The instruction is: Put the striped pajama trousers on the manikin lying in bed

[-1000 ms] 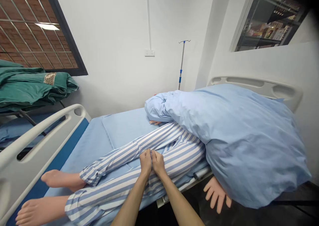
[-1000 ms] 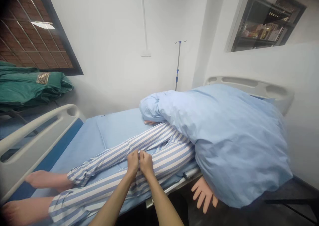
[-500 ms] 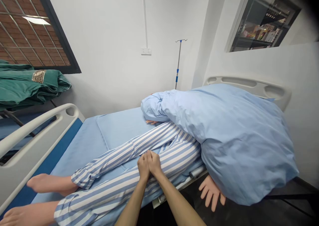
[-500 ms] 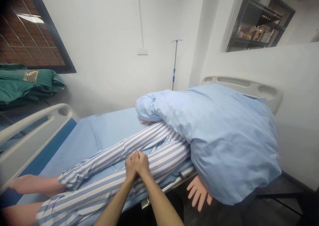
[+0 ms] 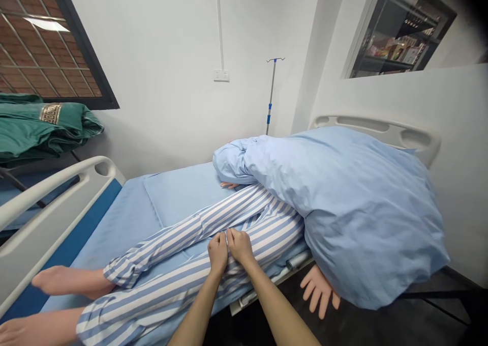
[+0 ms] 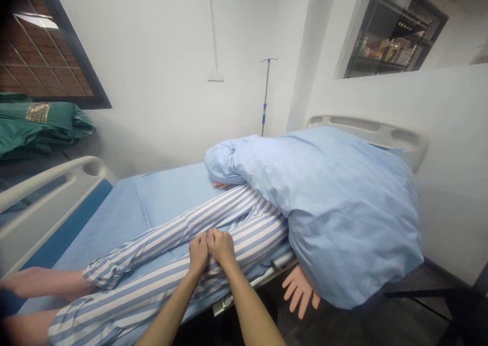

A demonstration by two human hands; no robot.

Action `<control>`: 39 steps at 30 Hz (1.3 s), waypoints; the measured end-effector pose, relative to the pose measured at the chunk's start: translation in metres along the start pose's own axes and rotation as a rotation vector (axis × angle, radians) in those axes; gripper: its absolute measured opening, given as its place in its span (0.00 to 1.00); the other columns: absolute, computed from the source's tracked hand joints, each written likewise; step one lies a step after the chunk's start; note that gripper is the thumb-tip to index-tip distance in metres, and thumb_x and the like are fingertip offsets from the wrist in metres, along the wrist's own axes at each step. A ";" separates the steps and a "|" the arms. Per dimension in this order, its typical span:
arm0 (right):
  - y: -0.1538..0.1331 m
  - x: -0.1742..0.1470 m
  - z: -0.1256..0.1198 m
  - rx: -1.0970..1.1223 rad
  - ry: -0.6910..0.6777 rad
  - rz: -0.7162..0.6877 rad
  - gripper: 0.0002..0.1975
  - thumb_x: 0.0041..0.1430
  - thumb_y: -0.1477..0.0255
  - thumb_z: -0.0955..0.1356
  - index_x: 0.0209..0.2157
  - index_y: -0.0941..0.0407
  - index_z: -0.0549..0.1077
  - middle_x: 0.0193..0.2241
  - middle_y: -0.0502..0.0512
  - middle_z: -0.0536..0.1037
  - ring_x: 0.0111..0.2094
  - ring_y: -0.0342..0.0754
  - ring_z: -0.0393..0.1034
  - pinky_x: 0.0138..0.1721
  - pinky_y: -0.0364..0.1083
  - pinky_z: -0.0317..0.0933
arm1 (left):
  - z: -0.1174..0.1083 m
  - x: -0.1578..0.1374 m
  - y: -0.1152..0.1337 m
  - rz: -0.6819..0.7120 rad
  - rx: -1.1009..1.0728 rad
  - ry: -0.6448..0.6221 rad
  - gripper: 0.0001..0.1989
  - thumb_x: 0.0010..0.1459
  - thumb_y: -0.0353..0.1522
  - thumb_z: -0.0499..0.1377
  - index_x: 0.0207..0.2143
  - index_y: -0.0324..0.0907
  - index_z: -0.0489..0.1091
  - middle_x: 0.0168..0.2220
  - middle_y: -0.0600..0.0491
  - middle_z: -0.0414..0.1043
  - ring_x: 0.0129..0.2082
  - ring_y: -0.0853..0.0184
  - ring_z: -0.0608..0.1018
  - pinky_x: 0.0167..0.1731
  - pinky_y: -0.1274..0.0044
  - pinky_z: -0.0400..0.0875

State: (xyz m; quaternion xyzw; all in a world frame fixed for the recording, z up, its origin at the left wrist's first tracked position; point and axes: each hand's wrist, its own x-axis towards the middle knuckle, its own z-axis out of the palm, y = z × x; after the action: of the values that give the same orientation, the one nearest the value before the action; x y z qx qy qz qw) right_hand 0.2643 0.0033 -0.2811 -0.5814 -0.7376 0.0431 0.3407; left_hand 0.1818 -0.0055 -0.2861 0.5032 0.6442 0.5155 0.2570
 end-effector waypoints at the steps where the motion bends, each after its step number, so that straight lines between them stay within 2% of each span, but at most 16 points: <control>1: 0.000 0.001 0.000 0.017 0.001 0.003 0.20 0.59 0.68 0.52 0.21 0.57 0.67 0.19 0.51 0.71 0.21 0.40 0.60 0.24 0.41 0.41 | 0.001 0.002 0.003 -0.016 -0.016 -0.006 0.17 0.50 0.38 0.45 0.13 0.39 0.55 0.13 0.59 0.54 0.18 0.74 0.57 0.21 0.81 0.50; 7: 0.003 0.006 -0.003 0.217 0.031 0.081 0.22 0.59 0.67 0.50 0.20 0.57 0.65 0.18 0.51 0.70 0.21 0.40 0.60 0.24 0.40 0.43 | 0.007 0.016 0.035 0.003 -0.183 0.000 0.16 0.48 0.37 0.47 0.13 0.41 0.50 0.13 0.60 0.48 0.17 0.76 0.54 0.18 0.81 0.50; 9: 0.005 0.006 -0.002 0.297 0.054 0.110 0.22 0.59 0.67 0.50 0.20 0.57 0.65 0.17 0.51 0.68 0.21 0.40 0.59 0.24 0.40 0.44 | 0.011 0.015 0.039 0.008 -0.229 0.014 0.16 0.48 0.37 0.47 0.13 0.41 0.49 0.13 0.60 0.47 0.16 0.76 0.54 0.18 0.81 0.50; 11: 0.007 0.006 -0.001 0.377 0.086 0.135 0.21 0.58 0.66 0.51 0.19 0.57 0.64 0.16 0.50 0.67 0.20 0.40 0.58 0.24 0.40 0.45 | 0.016 0.010 0.035 -0.001 -0.211 0.002 0.16 0.49 0.37 0.46 0.13 0.41 0.51 0.13 0.60 0.49 0.16 0.75 0.55 0.19 0.81 0.51; 15: 0.012 0.009 0.002 0.553 0.168 0.236 0.19 0.57 0.65 0.52 0.17 0.57 0.60 0.14 0.47 0.61 0.19 0.39 0.54 0.22 0.39 0.46 | 0.025 -0.005 0.016 0.059 -0.003 -0.058 0.16 0.50 0.37 0.46 0.13 0.40 0.56 0.14 0.57 0.57 0.18 0.74 0.58 0.20 0.80 0.49; 18: 0.012 0.012 0.002 0.629 0.162 0.274 0.20 0.56 0.64 0.52 0.15 0.57 0.57 0.14 0.46 0.58 0.18 0.39 0.51 0.20 0.39 0.46 | 0.026 -0.008 0.009 0.110 0.065 -0.059 0.16 0.51 0.35 0.44 0.13 0.40 0.57 0.14 0.56 0.59 0.18 0.73 0.59 0.21 0.80 0.48; 21: 0.008 0.014 -0.004 0.607 0.134 0.259 0.20 0.55 0.63 0.53 0.14 0.57 0.56 0.13 0.46 0.57 0.18 0.39 0.51 0.20 0.39 0.45 | 0.025 -0.007 0.010 0.128 0.055 -0.068 0.16 0.50 0.35 0.45 0.13 0.40 0.57 0.14 0.57 0.59 0.18 0.73 0.60 0.22 0.80 0.48; 24: 0.003 0.018 -0.017 0.524 0.121 0.188 0.20 0.56 0.65 0.53 0.14 0.57 0.57 0.13 0.46 0.58 0.17 0.38 0.50 0.20 0.39 0.45 | 0.024 -0.005 0.011 0.117 0.039 -0.064 0.15 0.51 0.35 0.44 0.14 0.40 0.57 0.15 0.57 0.59 0.19 0.73 0.60 0.22 0.80 0.49; 27: 0.003 0.024 -0.032 0.454 0.092 0.095 0.20 0.57 0.65 0.53 0.15 0.57 0.58 0.13 0.46 0.57 0.17 0.38 0.50 0.21 0.39 0.44 | 0.024 -0.006 0.012 0.118 0.035 -0.048 0.15 0.51 0.35 0.44 0.14 0.40 0.55 0.14 0.58 0.56 0.19 0.73 0.59 0.22 0.80 0.48; 29: 0.009 0.026 -0.037 0.423 0.095 0.080 0.21 0.57 0.65 0.52 0.15 0.57 0.58 0.13 0.46 0.58 0.18 0.38 0.51 0.22 0.39 0.44 | 0.025 -0.007 0.012 0.124 0.040 -0.046 0.16 0.51 0.35 0.44 0.13 0.40 0.53 0.14 0.58 0.54 0.18 0.74 0.57 0.22 0.80 0.48; 35: 0.030 0.010 -0.023 0.268 0.095 0.104 0.20 0.58 0.65 0.52 0.18 0.57 0.62 0.13 0.48 0.62 0.18 0.39 0.54 0.24 0.40 0.44 | 0.026 -0.009 0.011 0.121 0.075 -0.067 0.17 0.51 0.37 0.45 0.13 0.40 0.53 0.14 0.58 0.53 0.18 0.74 0.57 0.22 0.80 0.48; 39: 0.031 0.007 -0.019 0.293 0.127 0.153 0.21 0.58 0.66 0.51 0.18 0.57 0.63 0.14 0.49 0.63 0.19 0.40 0.55 0.23 0.40 0.45 | 0.028 0.001 0.022 0.107 0.014 -0.110 0.17 0.51 0.37 0.45 0.13 0.40 0.52 0.14 0.59 0.51 0.18 0.74 0.56 0.21 0.80 0.48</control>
State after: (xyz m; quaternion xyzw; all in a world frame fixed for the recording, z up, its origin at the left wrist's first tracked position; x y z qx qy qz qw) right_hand 0.2999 0.0133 -0.2772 -0.5813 -0.6541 0.1390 0.4635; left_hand 0.2143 0.0059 -0.2752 0.5664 0.6047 0.4956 0.2606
